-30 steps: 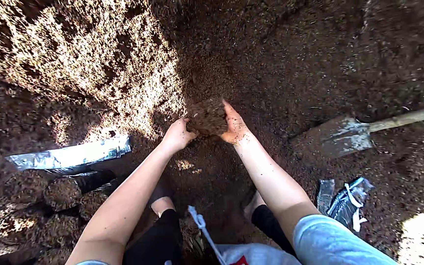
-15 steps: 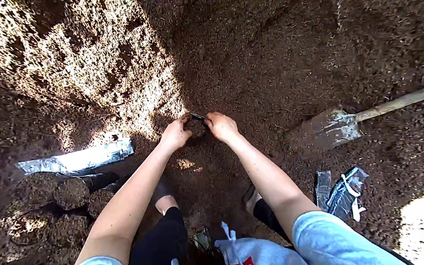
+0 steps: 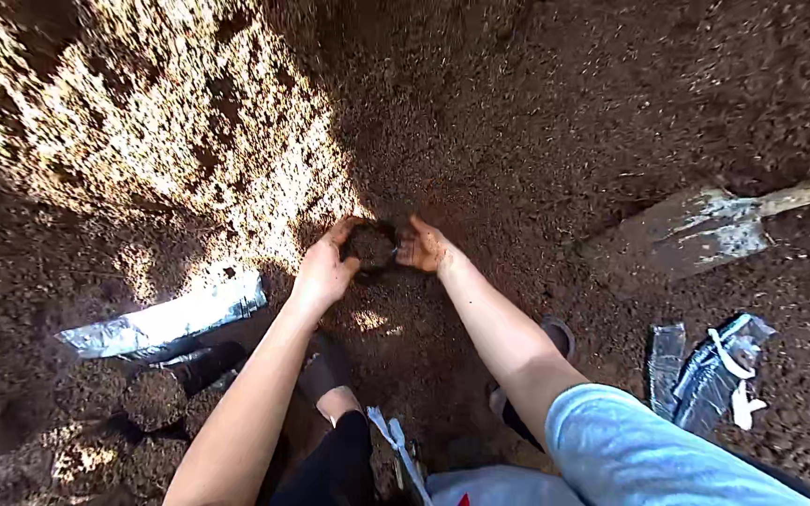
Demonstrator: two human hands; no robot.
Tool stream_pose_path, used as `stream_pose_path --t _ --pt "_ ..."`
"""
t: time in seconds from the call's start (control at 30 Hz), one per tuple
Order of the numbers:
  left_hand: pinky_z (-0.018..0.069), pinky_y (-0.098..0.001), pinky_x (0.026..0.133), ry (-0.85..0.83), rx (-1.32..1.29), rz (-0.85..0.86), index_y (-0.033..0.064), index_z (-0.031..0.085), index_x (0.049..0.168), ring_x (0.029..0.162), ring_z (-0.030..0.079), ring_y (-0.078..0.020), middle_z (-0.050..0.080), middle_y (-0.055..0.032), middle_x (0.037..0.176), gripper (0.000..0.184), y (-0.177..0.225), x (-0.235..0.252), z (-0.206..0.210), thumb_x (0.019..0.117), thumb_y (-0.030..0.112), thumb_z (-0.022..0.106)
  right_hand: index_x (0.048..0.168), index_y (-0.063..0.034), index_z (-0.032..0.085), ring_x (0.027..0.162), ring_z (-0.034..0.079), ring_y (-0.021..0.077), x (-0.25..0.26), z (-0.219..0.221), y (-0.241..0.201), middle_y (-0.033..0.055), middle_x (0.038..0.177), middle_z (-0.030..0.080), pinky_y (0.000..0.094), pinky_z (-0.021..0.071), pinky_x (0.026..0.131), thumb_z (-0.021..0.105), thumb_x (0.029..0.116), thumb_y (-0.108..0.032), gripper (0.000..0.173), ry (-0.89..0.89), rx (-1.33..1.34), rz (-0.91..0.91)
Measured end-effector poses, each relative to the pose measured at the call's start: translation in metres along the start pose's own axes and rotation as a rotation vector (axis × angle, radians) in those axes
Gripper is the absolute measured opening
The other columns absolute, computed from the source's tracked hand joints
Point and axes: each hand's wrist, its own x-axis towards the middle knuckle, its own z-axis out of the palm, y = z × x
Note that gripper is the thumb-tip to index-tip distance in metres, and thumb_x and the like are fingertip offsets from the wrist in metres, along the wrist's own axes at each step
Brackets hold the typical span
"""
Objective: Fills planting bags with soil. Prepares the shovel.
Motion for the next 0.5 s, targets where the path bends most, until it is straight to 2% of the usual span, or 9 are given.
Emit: stream_pose_path --t 0.07,0.1,0.17,0.2,0.23,0.3,0.33,0.4,0.5 --pt "0.0461 -0.0648 0.106 -0.007 -0.006 -0.013 0.0146 0.046 0.156 0.133 0.057 -0.0355 0.048 -0.0106 0.159 0.065 -0.001 -0.001 -0.004 0.0944 0.004 0.064 0.134 -0.0042 0.049 0.092 0.066 0.0194 0.032 0.005 0.005 0.0117 0.111 0.065 0.0352 0.0559 0.081 0.029 0.1074 -0.059 0.064 0.024 0.202 0.088" --pt "0.0478 -0.0614 0.105 -0.021 -0.013 -0.033 0.0156 0.044 0.157 0.132 0.059 -0.0327 0.047 -0.0091 0.16 0.066 -0.003 -0.001 -0.006 0.0949 0.005 0.064 0.136 -0.0028 0.048 0.096 0.066 0.021 0.044 0.011 0.002 0.0136 0.116 0.064 0.0355 0.0563 0.084 0.031 0.1073 -0.059 0.065 0.027 0.28 0.088" --pt "0.05 -0.0536 0.104 -0.043 -0.026 -0.077 0.0166 0.043 0.158 0.128 0.061 -0.0269 0.045 -0.0064 0.161 0.067 -0.005 -0.002 -0.007 0.0943 0.006 0.061 0.15 -0.0029 0.033 0.116 0.057 0.0278 0.057 0.032 -0.009 0.019 0.137 0.05 0.0417 0.0518 0.096 0.031 0.1082 -0.057 0.068 0.003 0.44 0.036" --pt "0.0511 -0.0513 0.101 -0.046 -0.03 -0.096 0.0167 0.044 0.158 0.124 0.063 -0.0254 0.046 -0.0058 0.161 0.067 -0.004 -0.004 -0.007 0.0941 0.006 0.061 0.155 -0.0049 0.028 0.126 0.054 0.0311 0.061 0.044 -0.013 0.0207 0.148 0.045 0.0465 0.0498 0.101 0.028 0.1079 -0.059 0.072 -0.016 0.527 0.011" --pt "0.0524 -0.05 0.098 -0.043 -0.027 -0.102 0.017 0.044 0.158 0.119 0.065 -0.0243 0.047 -0.0053 0.16 0.067 -0.003 -0.005 -0.007 0.094 0.006 0.06 0.158 -0.0101 0.027 0.134 0.052 0.0314 0.073 0.055 -0.015 0.0183 0.153 0.044 0.0513 0.0491 0.105 0.023 0.1045 -0.067 0.078 -0.055 0.623 0.009" --pt "0.0518 -0.0472 0.102 -0.031 -0.017 -0.07 0.0171 0.046 0.157 0.126 0.062 -0.021 0.045 -0.003 0.161 0.066 -0.003 -0.006 -0.005 0.0932 0.003 0.058 0.164 -0.0223 0.016 0.148 0.037 0.0342 0.096 0.068 -0.013 0.0142 0.165 0.031 0.0636 0.0396 0.113 0.02 0.0956 -0.082 0.09 -0.152 0.775 -0.024" --pt "0.0491 -0.0456 0.108 -0.024 -0.009 -0.049 0.0176 0.048 0.156 0.134 0.057 -0.0197 0.043 -0.0025 0.163 0.065 -0.003 -0.006 -0.004 0.0933 0.002 0.057 0.164 -0.0276 0.014 0.151 0.032 0.0345 0.105 0.072 -0.012 0.0115 0.167 0.027 0.0673 0.0363 0.114 0.019 0.0912 -0.087 0.094 -0.17 0.788 -0.05" --pt "0.0426 -0.0459 0.116 0.016 0.002 -0.017 0.0161 0.053 0.152 0.145 0.048 -0.0219 0.044 -0.0074 0.162 0.06 -0.006 -0.005 -0.002 0.0933 0.002 0.053 0.162 -0.0356 0.02 0.151 0.032 0.0332 0.116 0.081 -0.015 0.0066 0.166 0.031 0.0695 0.0361 0.111 0.021 0.0866 -0.092 0.094 -0.149 0.779 -0.096" --pt "0.0388 -0.0463 0.119 0.028 0.003 -0.021 0.0123 0.054 0.151 0.147 0.045 -0.023 0.046 -0.0094 0.16 0.056 -0.009 -0.001 0.003 0.0954 0.01 0.057 0.157 -0.0326 0.032 0.144 0.042 0.0287 0.118 0.084 -0.021 0.0056 0.157 0.044 0.0627 0.0427 0.109 0.026 0.0937 -0.083 0.081 -0.147 0.807 -0.108"
